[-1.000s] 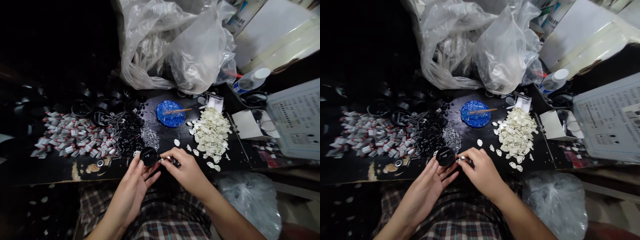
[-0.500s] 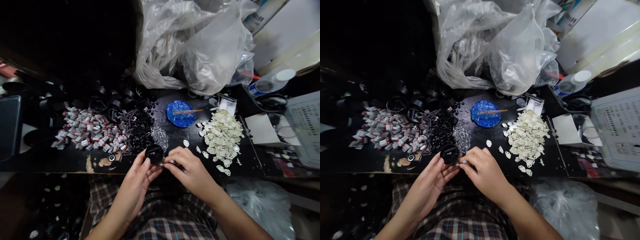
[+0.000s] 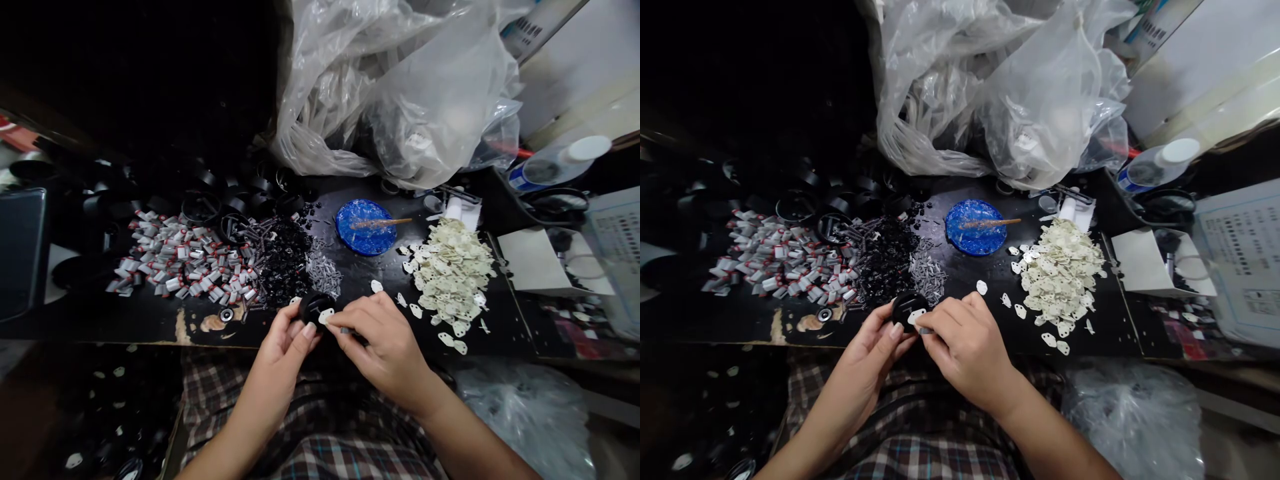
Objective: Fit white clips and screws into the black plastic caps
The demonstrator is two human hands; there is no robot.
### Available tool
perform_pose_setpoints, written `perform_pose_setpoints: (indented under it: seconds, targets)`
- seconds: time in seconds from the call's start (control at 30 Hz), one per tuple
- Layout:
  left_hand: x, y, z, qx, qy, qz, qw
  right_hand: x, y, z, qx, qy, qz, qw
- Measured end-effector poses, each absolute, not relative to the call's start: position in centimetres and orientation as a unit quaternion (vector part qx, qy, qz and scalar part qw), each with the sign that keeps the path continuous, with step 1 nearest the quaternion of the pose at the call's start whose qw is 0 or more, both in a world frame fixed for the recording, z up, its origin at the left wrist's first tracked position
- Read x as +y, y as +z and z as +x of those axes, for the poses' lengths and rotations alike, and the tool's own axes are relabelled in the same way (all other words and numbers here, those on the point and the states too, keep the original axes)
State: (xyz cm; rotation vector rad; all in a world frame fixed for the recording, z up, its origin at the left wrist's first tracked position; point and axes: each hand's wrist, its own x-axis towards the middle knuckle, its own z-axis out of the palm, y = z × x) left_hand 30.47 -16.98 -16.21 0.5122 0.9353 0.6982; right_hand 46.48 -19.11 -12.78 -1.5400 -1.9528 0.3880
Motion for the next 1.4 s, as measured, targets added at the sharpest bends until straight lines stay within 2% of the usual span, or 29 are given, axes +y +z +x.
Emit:
perform_pose_setpoints:
  seconds: [0.5,0.67,0.77,0.87,0.93,1.03,1.17,1.27,1.4]
  targets:
    - [-17.4,-16.6,31.8,0.451,0.373,0.271,0.764,-20.7,-13.3,44.7,-0.701,0.160,-0.615,0.324]
    - [-17.9,-16.8,29.2,0.484,0.354,0.293,0.744,-19.9,-13.1,44.1,-0.708,0.254,-0.575,0.322]
    - [-19.2,-18.1,23.3,0.558,0.344,0.302,0.692,-19.0,-12.3,43.9,-0.722,0.352,-0.499,0.324]
    - [-20.2,-19.0,17.0,0.685,0.432,0.183,0.557,-18.1,-11.9,43.8,-0.699,0.367,-0.508,0.345]
    - [-20.1,-18.3,15.3,0.703,0.463,0.124,0.526,-17.6,-11.9,43.2,-0.694,0.364,-0.518,0.342]
    - [-18.9,-15.6,17.9,0.630,0.468,0.145,0.603,-17.1,-11.9,41.6,-0.744,0.350,-0.464,0.332]
    - [-16.6,-12.9,24.3,0.529,0.451,0.146,0.704,-17.4,-11.5,40.6,-0.801,0.226,-0.470,0.293]
    - [-16.1,-12.5,26.9,0.486,0.450,0.145,0.735,-17.9,-11.3,41.2,-0.805,0.161,-0.511,0.255]
    - [-16.3,-13.1,28.0,0.461,0.470,0.165,0.735,-18.5,-11.4,41.9,-0.783,0.158,-0.545,0.255]
